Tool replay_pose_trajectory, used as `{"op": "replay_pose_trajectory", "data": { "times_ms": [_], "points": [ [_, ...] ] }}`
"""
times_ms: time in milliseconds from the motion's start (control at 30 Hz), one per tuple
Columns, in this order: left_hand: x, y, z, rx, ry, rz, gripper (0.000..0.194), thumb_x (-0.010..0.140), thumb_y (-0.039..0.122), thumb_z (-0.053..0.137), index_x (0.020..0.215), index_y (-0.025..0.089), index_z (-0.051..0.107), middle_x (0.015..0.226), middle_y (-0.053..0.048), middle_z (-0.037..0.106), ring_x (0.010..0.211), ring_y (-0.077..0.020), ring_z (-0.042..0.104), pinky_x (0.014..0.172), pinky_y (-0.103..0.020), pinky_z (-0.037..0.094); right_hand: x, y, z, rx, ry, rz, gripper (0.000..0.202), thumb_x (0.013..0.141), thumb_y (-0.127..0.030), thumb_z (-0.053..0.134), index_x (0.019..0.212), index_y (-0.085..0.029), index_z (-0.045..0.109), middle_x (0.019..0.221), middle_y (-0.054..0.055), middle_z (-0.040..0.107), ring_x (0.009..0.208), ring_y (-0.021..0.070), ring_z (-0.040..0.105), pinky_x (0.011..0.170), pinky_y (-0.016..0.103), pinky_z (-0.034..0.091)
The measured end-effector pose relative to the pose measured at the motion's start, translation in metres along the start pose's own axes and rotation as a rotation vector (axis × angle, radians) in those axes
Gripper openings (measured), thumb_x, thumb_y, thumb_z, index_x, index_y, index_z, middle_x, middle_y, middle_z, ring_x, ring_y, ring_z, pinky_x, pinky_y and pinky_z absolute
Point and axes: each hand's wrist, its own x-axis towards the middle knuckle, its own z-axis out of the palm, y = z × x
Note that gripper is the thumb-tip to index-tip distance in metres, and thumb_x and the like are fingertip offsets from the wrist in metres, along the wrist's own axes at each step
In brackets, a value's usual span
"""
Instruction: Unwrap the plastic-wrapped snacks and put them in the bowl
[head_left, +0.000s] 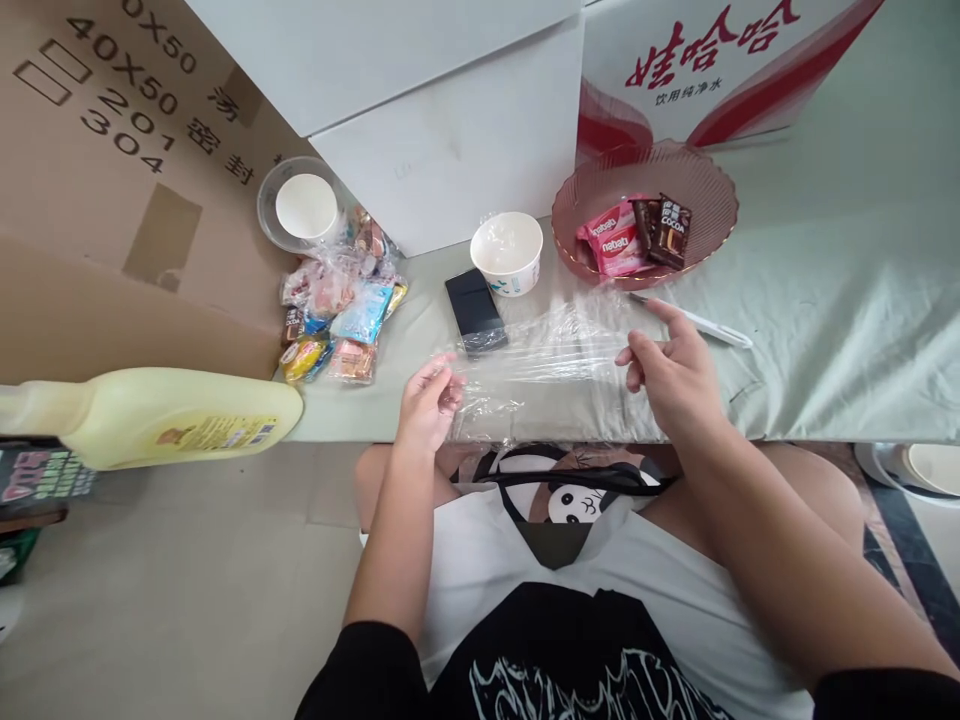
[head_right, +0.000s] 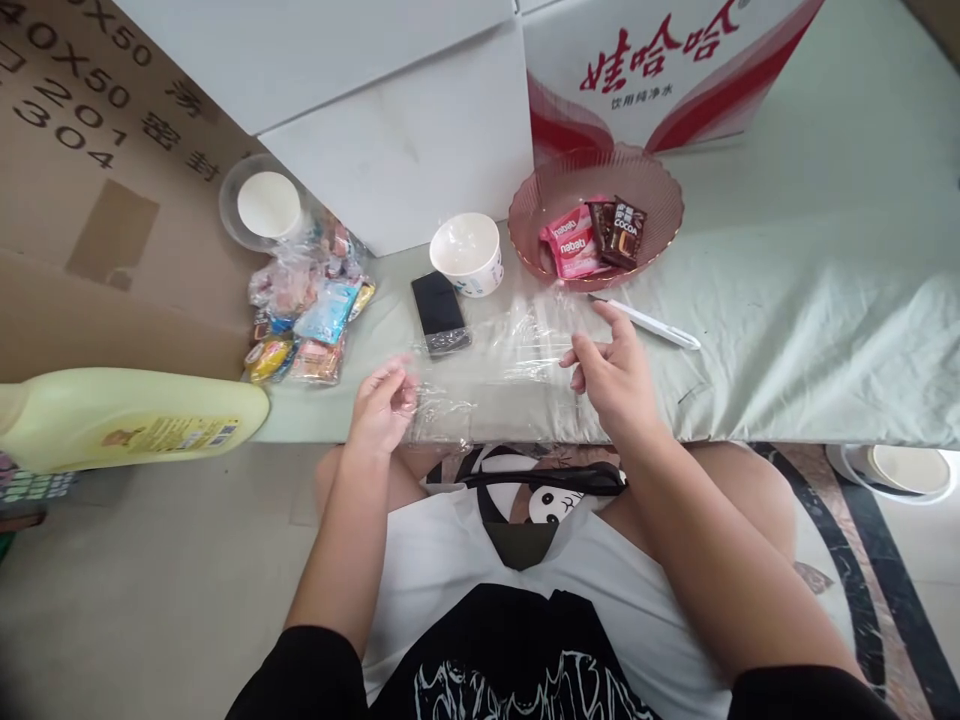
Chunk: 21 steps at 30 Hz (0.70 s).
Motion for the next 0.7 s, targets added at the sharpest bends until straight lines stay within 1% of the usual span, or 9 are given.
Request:
{"op": "replay_pose_trajectory", "data": {
  "times_ms": [100,167,233,300,400,500,533,600,700],
  "points": [
    [-0.005,0.012,-0.004,-0.004,0.006,0.141,0.071,0.066,0.040,0.089,0.129,0.031,0.057,0.065,0.006,0.072,0.049,-0.0062,0.061,0.048,-0.014,0.043,-0.003,-0.003,-0.004,0.051,-0.008,-0.086,0.066,0.091,-0.044,0.063,0.147,-0.029,0.032,0.076,-0.003,0.067,0.055,0.0158,0.058,0.057,0.032,0.050],
    [-0.010,0.017,-0.009,0.025,-0.032,0.216,0.077,0.064,0.042,0.090,0.132,0.036,0.054,0.073,0.006,0.075,0.057,-0.0081,0.067,0.055,-0.015,0.048,-0.007,-0.005,-0.008,0.030,-0.101,-0.212,0.073,0.090,-0.043,0.066,0.151,-0.034,0.027,0.090,0.000,0.070,0.074,0.0197,0.067,0.071,0.036,0.055],
    [-0.012,0.018,-0.014,0.109,-0.090,0.264,0.072,0.058,0.036,0.093,0.122,0.031,0.061,0.084,0.002,0.077,0.067,-0.0108,0.071,0.063,-0.019,0.053,-0.010,-0.005,-0.012,-0.115,-0.220,-0.383,0.071,0.085,-0.039,0.072,0.147,-0.036,0.038,0.099,0.002,0.070,0.091,0.0230,0.068,0.084,0.041,0.055],
    [-0.011,0.017,-0.020,0.259,-0.114,0.288,0.060,0.055,0.028,0.094,0.109,0.024,0.069,0.089,-0.002,0.077,0.075,-0.0141,0.072,0.071,-0.023,0.056,-0.009,-0.002,-0.015,-0.352,-0.257,-0.517,0.048,0.083,-0.035,0.072,0.129,-0.032,0.059,0.093,0.003,0.067,0.089,0.0241,0.066,0.087,0.044,0.053],
    [-0.006,0.014,-0.025,0.515,-0.046,0.345,0.037,0.064,0.027,0.087,0.098,0.019,0.076,0.082,-0.003,0.072,0.078,-0.0166,0.068,0.079,-0.029,0.057,-0.003,0.002,-0.016,-0.646,-0.063,-0.599,0.013,0.087,-0.035,0.065,0.095,-0.028,0.074,0.085,0.007,0.060,0.086,0.0263,0.061,0.086,0.049,0.051],
    [-0.002,0.016,-0.028,0.707,0.025,0.494,0.018,0.067,0.030,0.086,0.081,0.022,0.079,0.085,-0.003,0.063,0.086,-0.0193,0.063,0.093,-0.036,0.055,-0.001,-0.003,-0.018,-0.681,0.060,-0.664,0.018,0.083,-0.039,0.070,0.071,-0.025,0.070,0.100,0.012,0.062,0.108,0.0351,0.060,0.098,0.058,0.046],
    [-0.002,0.018,-0.029,0.732,0.041,0.543,0.016,0.064,0.030,0.087,0.074,0.022,0.078,0.091,-0.005,0.060,0.095,-0.0215,0.062,0.099,-0.037,0.053,-0.001,-0.007,-0.021,-0.623,-0.009,-0.654,0.023,0.082,-0.041,0.071,0.066,-0.025,0.067,0.099,0.012,0.064,0.112,0.0360,0.060,0.101,0.058,0.045],
    [-0.006,0.026,-0.031,0.674,0.022,0.589,0.020,0.058,0.032,0.092,0.062,0.022,0.075,0.102,-0.008,0.058,0.114,-0.0263,0.059,0.106,-0.038,0.050,-0.004,-0.016,-0.029,-0.439,-0.354,-0.506,0.036,0.085,-0.051,0.068,0.061,-0.024,0.064,0.082,0.009,0.066,0.102,0.0324,0.066,0.096,0.054,0.049],
    [-0.019,0.041,-0.034,0.434,-0.262,0.392,0.036,0.058,0.047,0.092,0.054,0.019,0.069,0.096,-0.011,0.067,0.101,-0.0267,0.068,0.088,-0.037,0.058,-0.009,-0.024,-0.042,-0.096,-0.993,-0.109,0.058,0.086,-0.077,0.054,0.071,-0.023,0.070,0.063,0.006,0.065,0.071,0.0252,0.069,0.073,0.044,0.057]
  ]
}}
